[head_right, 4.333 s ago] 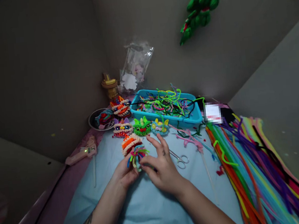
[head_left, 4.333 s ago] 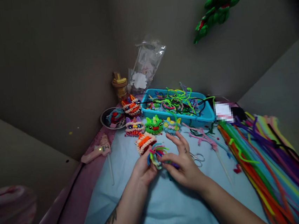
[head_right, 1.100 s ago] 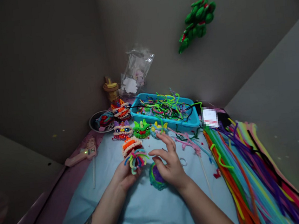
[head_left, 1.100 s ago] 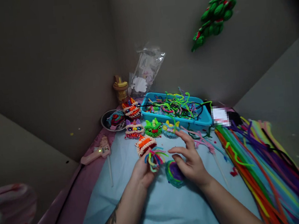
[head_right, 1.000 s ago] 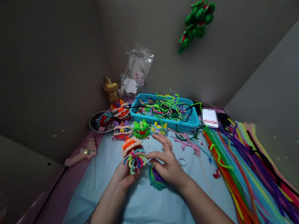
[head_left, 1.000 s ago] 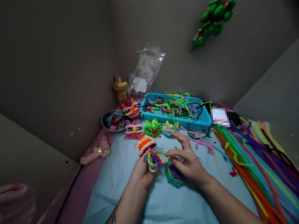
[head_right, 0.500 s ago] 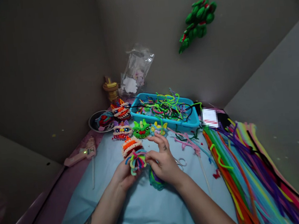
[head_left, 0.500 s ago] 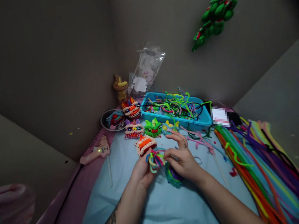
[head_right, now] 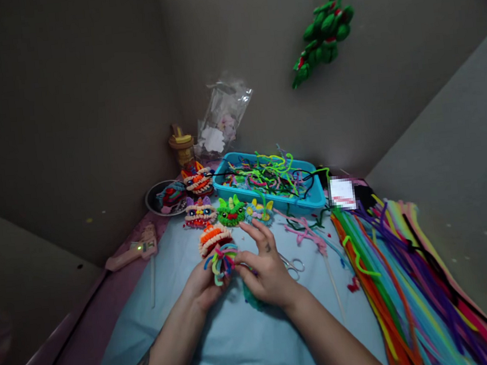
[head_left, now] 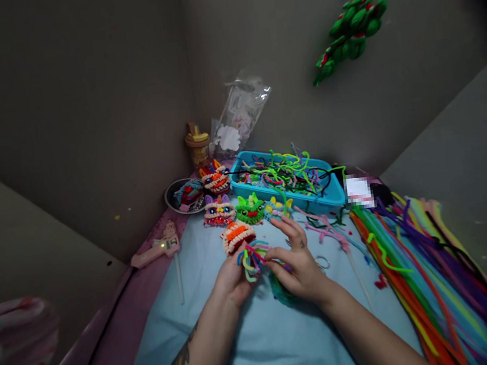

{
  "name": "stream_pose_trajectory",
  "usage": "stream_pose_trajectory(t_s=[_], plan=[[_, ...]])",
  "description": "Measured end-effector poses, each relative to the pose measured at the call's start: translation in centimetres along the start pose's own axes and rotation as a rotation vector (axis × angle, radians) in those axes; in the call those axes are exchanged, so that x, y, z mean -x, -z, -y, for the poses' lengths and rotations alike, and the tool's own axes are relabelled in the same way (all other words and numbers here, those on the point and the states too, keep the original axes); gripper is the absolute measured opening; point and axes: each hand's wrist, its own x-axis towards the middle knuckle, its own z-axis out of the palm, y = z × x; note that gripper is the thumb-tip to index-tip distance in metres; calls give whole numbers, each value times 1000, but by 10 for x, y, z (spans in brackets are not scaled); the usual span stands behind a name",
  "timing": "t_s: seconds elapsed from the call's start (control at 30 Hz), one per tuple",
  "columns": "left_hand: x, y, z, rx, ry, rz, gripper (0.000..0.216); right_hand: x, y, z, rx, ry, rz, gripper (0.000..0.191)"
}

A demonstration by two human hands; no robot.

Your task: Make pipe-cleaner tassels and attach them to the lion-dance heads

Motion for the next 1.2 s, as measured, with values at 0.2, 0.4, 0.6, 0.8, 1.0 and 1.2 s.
stream_pose_trajectory(t_s=[0.2,0.4,0.6,0.8,1.0,1.2], plan=[[-5,5,3,-15,-40,18,22,-1,0,-1,-6,-25,27,14],[-7,8,4,-23,-46,34,23,0,-2,-6,-81,-92,43,16],[-13,12,8,-5,-90,53,17,-2,-5,-1,-76,-156,10,15],[-9,8,6,-23,-79,31,18,0,2,-1,-114,-132,-21,12],[-7,7,1,-59,-44,8,22,-2,16,-17,-216,-202,-45,13],[-5,7,1,-27,-37,25,22,-16,14,-25,-310,-133,138,12]])
